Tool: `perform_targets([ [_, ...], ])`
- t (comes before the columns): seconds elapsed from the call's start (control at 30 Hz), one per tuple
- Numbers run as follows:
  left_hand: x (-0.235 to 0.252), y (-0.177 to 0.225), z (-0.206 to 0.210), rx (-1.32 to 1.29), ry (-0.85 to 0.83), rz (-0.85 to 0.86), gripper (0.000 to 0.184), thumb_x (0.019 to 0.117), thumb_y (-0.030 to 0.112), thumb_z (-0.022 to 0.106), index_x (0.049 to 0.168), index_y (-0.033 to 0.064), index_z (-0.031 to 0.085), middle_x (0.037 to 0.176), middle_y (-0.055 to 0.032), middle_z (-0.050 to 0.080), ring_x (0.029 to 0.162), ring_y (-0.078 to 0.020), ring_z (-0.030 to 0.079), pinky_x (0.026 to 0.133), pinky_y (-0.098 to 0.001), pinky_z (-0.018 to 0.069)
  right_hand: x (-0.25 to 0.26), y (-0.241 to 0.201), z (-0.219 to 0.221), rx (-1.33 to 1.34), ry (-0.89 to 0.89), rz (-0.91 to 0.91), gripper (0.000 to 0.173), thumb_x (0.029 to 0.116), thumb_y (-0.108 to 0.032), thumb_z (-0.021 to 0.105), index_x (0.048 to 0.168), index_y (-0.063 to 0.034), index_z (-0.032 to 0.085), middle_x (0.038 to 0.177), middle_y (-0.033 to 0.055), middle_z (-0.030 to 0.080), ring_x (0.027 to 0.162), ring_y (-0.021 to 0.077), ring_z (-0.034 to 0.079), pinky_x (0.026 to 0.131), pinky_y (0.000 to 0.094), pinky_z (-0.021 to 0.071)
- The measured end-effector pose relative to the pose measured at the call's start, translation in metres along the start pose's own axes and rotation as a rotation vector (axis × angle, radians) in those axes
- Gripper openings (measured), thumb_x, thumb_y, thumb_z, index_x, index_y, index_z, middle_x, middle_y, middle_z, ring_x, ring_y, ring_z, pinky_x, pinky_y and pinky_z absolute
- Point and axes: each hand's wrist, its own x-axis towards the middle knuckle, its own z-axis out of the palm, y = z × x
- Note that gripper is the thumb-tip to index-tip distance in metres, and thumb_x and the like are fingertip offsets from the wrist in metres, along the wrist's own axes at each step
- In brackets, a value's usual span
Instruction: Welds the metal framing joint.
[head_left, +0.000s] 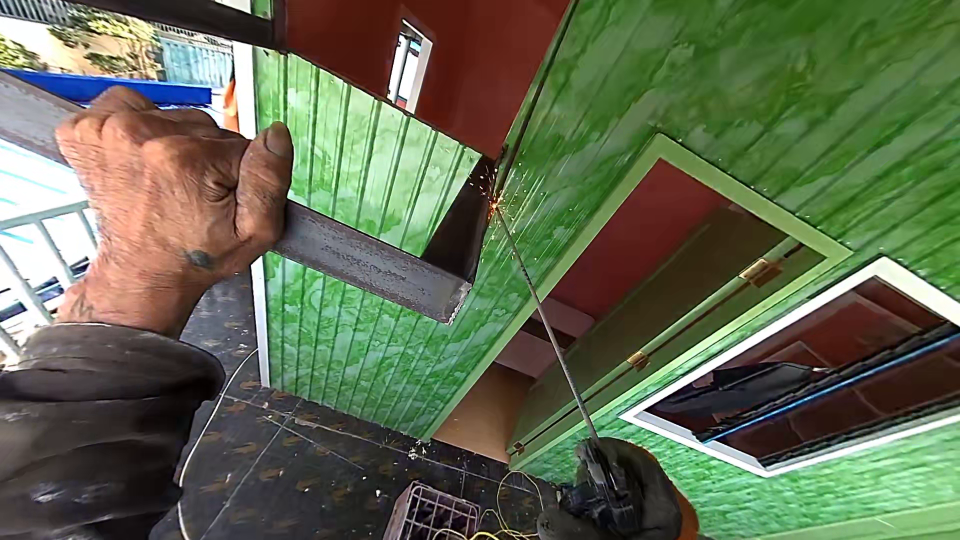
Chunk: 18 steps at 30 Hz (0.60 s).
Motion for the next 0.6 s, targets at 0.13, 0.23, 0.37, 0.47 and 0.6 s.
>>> perform_targets([
  [0.13,-0.001,-0.002,0.001,-0.005,0.003,0.005,0.059,0.1099,0.036,0.034,0.059,0.0067,0.029,0.051,-0.0174,0.036,0.050,-0.0378,0.043,0.057,-0.0548,0.0316,0.004,0.000,0.003,0.051,0.022,0.024,0.053,0.0765,-0.019,0.090,0.122,-0.0225,0.063,0.103,-0.0193,0.071,0.091,-0.0075,0.066,0.081,0.0158,0.0589],
  [0.23,-0.001,-0.001,0.001,-0.010,0.009,-0.004,0.058,0.1098,0.035,0.035,0.059,0.0070,0.028,0.051,-0.0171,0.035,0.051,-0.0372,0.043,0.058,-0.0537,0.0309,0.010,0.008,0.006,0.084,0.016,-0.012,0.054,0.0769,-0.017,0.090,0.124,-0.0224,0.064,0.104,-0.0167,0.072,0.089,-0.0048,0.068,0.079,0.0173,0.0604],
  [0.37,-0.001,0.000,0.000,-0.008,0.009,-0.012,0.058,0.1097,0.035,0.035,0.059,0.0078,0.027,0.050,-0.0164,0.034,0.050,-0.0364,0.041,0.057,-0.0529,0.0302,0.014,0.011,0.011,0.042,0.025,-0.032,0.055,0.0755,-0.015,0.090,0.123,-0.0187,0.062,0.104,-0.0164,0.071,0.089,-0.0058,0.067,0.080,0.0164,0.0600],
  [0.47,-0.001,-0.001,0.001,-0.008,0.009,-0.006,0.059,0.1098,0.037,0.034,0.059,0.0070,0.029,0.051,-0.0170,0.036,0.050,-0.0371,0.043,0.056,-0.0541,0.0314,0.009,0.011,0.008,0.040,0.009,-0.017,0.055,0.0764,-0.018,0.090,0.125,-0.0190,0.063,0.105,-0.0158,0.071,0.091,-0.0055,0.067,0.082,0.0169,0.0598],
  [0.6,-0.001,-0.001,0.000,-0.015,0.002,-0.011,0.059,0.1096,0.037,0.034,0.059,0.0071,0.029,0.051,-0.0168,0.036,0.050,-0.0370,0.043,0.057,-0.0545,0.0316,0.004,0.010,0.009,0.076,0.024,-0.019,0.055,0.0779,-0.020,0.090,0.126,-0.0253,0.065,0.108,-0.0183,0.072,0.091,-0.0064,0.068,0.081,0.0167,0.0602],
])
